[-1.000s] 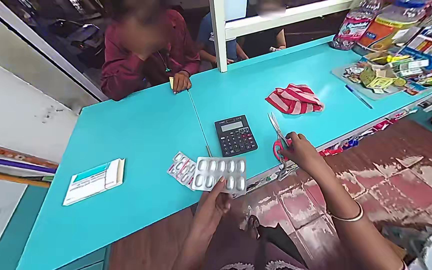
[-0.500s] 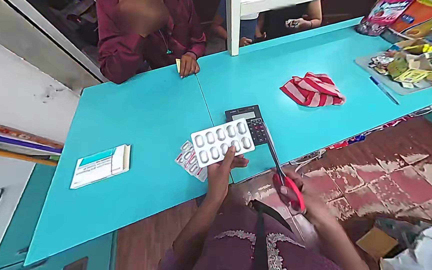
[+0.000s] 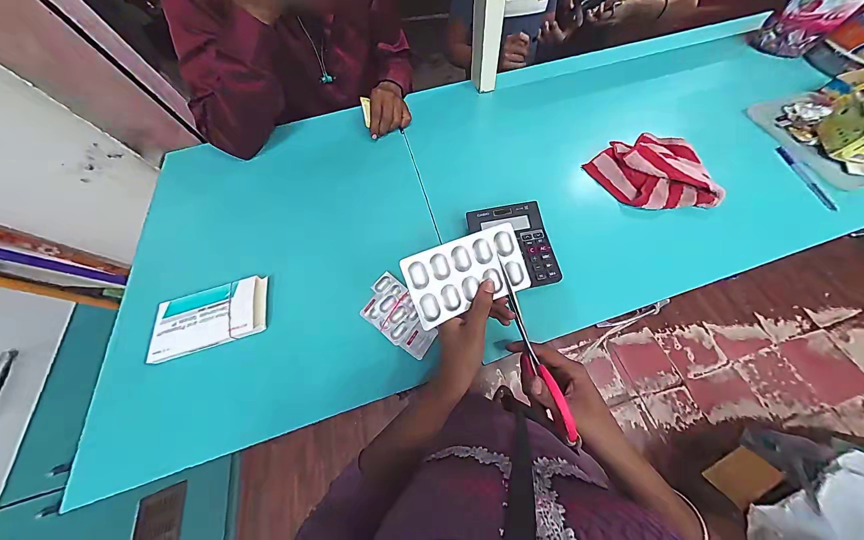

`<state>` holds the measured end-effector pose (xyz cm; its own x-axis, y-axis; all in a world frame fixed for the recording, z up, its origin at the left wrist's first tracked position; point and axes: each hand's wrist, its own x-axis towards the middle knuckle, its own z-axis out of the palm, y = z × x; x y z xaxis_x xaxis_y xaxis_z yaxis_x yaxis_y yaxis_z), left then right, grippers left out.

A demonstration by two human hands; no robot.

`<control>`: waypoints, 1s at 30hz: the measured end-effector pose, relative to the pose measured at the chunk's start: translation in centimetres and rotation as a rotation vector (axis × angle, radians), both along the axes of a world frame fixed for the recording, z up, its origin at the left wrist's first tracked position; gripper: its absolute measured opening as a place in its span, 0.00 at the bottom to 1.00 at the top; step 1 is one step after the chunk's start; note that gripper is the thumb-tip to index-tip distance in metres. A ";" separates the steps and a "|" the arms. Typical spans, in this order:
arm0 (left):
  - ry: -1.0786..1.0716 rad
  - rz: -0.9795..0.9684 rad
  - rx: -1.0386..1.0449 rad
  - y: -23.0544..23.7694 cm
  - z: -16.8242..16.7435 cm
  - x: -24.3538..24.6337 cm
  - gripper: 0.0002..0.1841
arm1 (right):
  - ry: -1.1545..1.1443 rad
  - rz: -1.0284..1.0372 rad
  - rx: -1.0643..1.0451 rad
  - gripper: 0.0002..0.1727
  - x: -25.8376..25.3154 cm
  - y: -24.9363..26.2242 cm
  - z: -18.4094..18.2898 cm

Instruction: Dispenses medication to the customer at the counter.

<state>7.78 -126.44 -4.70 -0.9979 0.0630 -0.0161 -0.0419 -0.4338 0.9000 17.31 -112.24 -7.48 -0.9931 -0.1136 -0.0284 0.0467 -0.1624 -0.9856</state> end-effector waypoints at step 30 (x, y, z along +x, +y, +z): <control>0.037 0.014 0.092 -0.1 0.2 0.4 0.07 | 0.069 -0.023 0.084 0.31 0.0 -0.4 0.5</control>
<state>8.22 -126.55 -4.49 -0.9985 0.0482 0.0263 -0.0023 -0.5152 0.8571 17.30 -112.64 -6.98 -0.9954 -0.0910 0.0313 -0.0241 -0.0794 -0.9966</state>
